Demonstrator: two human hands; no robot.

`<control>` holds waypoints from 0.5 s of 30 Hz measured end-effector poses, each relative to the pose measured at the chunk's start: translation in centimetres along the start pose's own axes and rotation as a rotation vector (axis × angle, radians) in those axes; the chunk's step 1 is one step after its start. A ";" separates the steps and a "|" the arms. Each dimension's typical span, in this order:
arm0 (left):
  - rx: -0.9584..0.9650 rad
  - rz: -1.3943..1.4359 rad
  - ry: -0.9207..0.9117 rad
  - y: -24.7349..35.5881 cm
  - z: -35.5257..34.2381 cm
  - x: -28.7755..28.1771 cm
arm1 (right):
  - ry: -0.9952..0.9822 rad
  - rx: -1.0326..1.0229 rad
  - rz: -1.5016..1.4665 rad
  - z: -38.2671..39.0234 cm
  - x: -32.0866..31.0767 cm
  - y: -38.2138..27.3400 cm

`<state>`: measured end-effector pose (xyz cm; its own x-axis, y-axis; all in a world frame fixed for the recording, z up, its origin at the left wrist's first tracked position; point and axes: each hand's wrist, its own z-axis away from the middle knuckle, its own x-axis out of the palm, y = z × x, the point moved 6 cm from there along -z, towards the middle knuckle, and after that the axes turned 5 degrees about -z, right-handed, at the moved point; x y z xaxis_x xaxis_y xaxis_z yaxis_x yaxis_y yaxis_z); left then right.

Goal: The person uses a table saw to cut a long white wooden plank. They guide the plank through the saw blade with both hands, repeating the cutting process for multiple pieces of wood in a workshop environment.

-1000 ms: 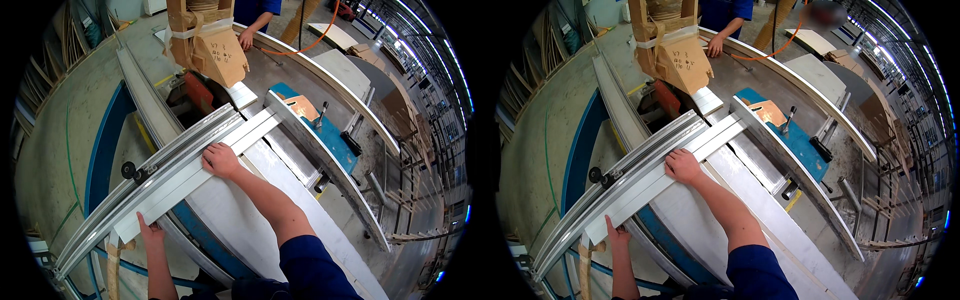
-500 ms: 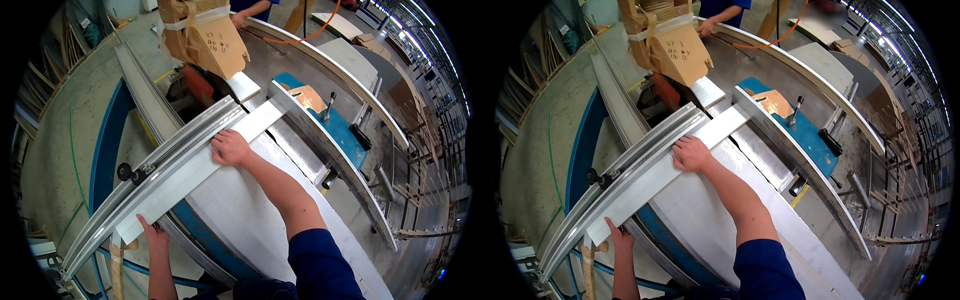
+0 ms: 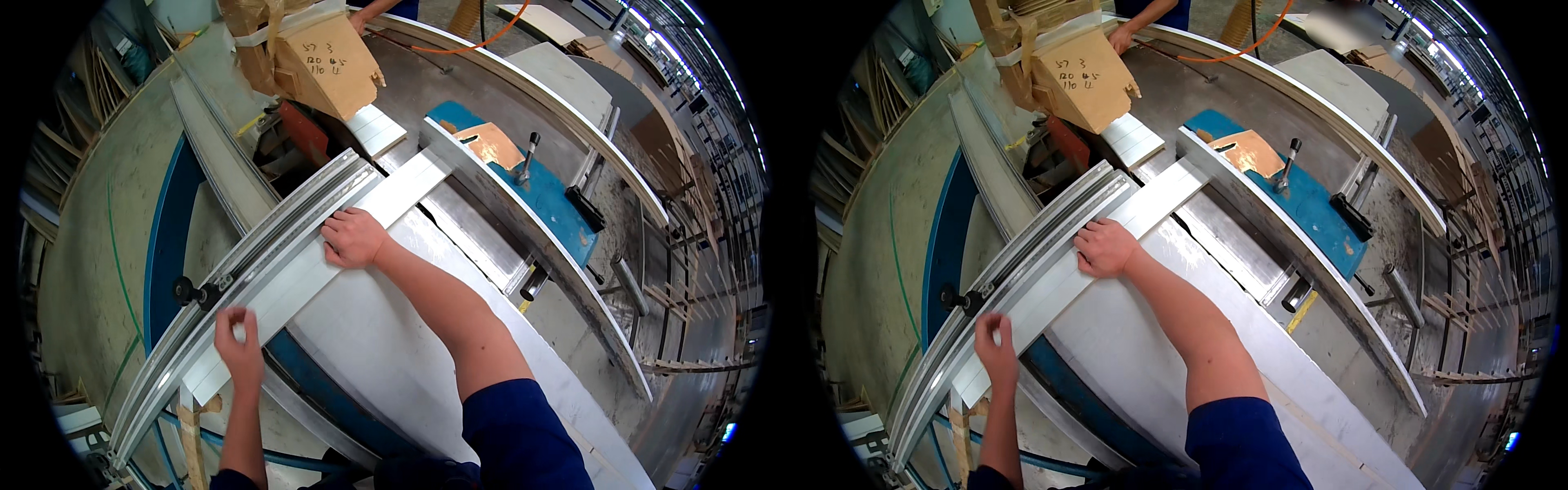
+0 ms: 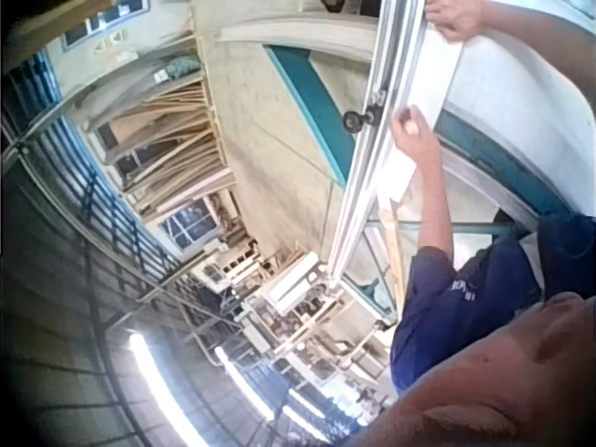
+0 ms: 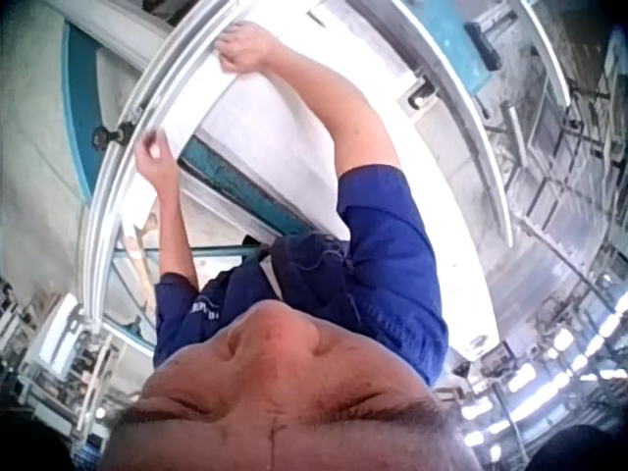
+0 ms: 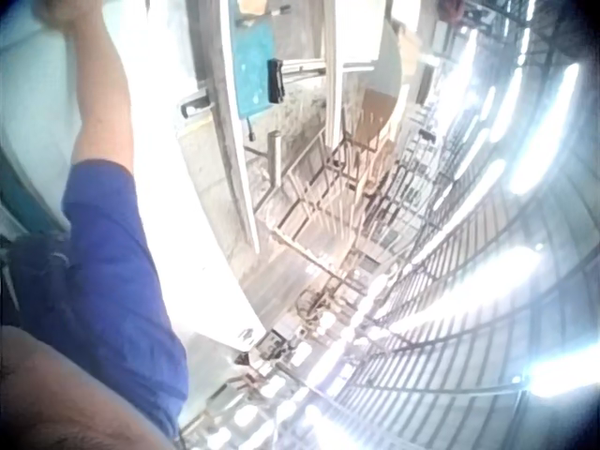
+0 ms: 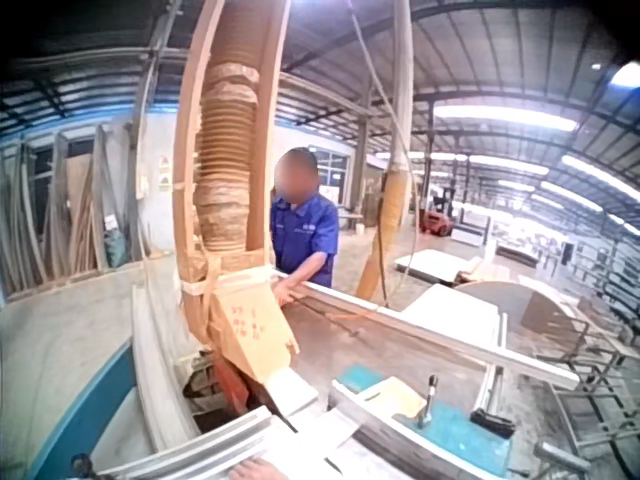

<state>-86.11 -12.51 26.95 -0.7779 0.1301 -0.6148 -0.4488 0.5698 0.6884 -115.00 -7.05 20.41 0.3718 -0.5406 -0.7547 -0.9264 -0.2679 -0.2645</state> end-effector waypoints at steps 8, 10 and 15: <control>0.016 -0.755 -0.104 -1.0 -10.3 9.0 | 0.050 0.044 -0.035 0.1 -0.3 0.2; 0.034 -0.750 -0.080 -1.7 -10.5 9.0 | 0.057 0.057 -0.035 -0.2 -0.3 0.4; 0.013 -0.729 -0.080 -1.7 -11.1 9.2 | 0.066 0.093 -0.036 -0.7 -0.1 0.8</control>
<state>-97.36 -21.28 24.40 -0.2491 -0.2270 -0.9415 -0.8342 0.5442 0.0895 -115.72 -7.77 20.65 0.4049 -0.5842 -0.7033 -0.9129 -0.2147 -0.3472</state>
